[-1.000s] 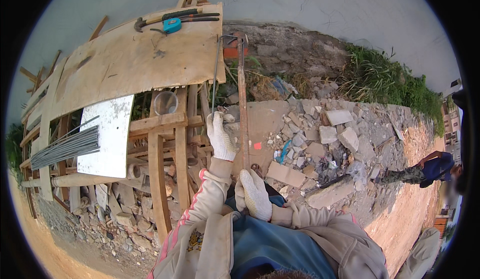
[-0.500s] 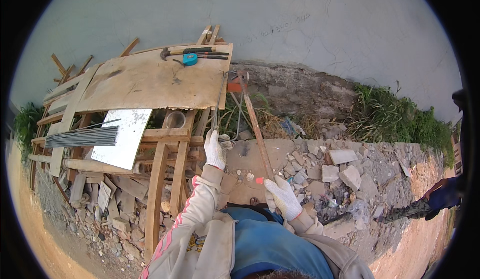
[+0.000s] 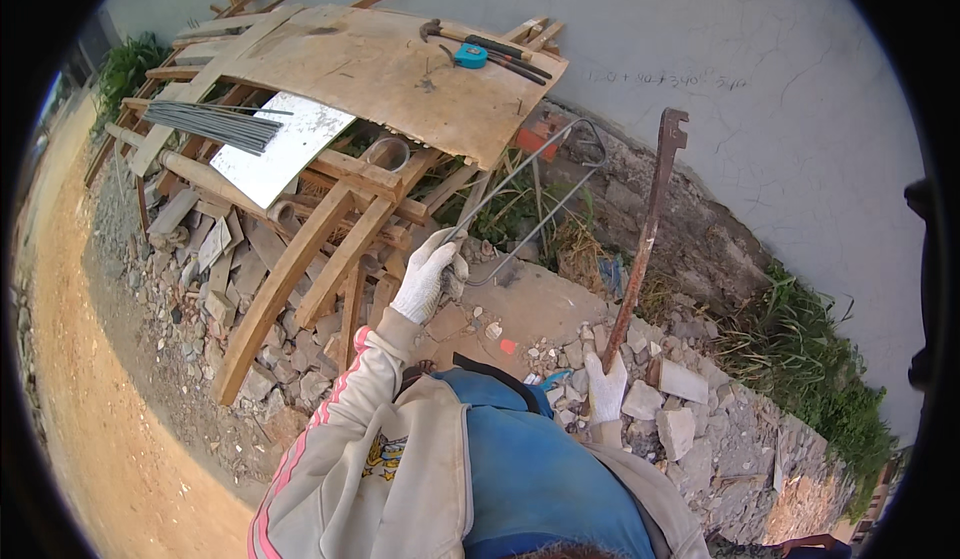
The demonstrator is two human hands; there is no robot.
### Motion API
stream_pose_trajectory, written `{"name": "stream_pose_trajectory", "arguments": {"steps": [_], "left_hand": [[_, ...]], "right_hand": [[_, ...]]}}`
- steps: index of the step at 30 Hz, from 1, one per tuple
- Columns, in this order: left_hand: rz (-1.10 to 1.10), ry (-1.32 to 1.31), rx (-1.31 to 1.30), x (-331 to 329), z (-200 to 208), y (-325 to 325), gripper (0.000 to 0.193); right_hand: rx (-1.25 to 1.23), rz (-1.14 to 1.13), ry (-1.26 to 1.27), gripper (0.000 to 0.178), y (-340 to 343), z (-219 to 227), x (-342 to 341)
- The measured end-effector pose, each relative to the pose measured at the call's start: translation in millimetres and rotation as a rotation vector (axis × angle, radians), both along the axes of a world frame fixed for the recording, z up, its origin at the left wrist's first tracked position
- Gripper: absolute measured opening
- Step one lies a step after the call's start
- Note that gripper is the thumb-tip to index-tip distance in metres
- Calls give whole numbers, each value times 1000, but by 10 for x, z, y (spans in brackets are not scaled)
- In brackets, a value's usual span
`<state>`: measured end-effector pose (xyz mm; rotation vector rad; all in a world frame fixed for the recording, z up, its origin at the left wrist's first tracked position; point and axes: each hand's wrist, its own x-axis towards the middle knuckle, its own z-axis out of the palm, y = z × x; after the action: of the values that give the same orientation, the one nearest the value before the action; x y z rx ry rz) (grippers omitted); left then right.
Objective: The person bends metal rods into U-shapes using a hammer and a metal block on a wooden workbench. They repeatedly position each rod, strike it to form a bend, and place the finished pieces on the bench.
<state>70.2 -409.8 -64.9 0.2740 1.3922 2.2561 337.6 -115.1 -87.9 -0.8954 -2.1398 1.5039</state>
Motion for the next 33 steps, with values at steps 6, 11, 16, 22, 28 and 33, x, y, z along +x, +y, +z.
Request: {"name": "stream_pose_trajectory", "arguments": {"steps": [6,11,16,22,28,33], "left_hand": [[176,2,-483,1142,-772,-674,45],[721,-651,-406,2247,-1574,-927,31],[1370,-775,-341,3177,-2436,-1178,42],[1268,-1239,-1033,3941,-3507,-1340,80],[618,-977,-872,3715,-3178,-736,59],[579,-616,-1056,3060,-2846,-542,53]], "right_hand": [[62,132,-164,33,607,-979,55],[101,316,-493,38,1115,-1797,180],[167,542,-707,44,1517,-2340,78],[246,741,-816,50,1781,-2679,-181],[302,863,-860,57,2210,-3221,-295],[374,968,-736,63,2299,-3728,-471]]}}
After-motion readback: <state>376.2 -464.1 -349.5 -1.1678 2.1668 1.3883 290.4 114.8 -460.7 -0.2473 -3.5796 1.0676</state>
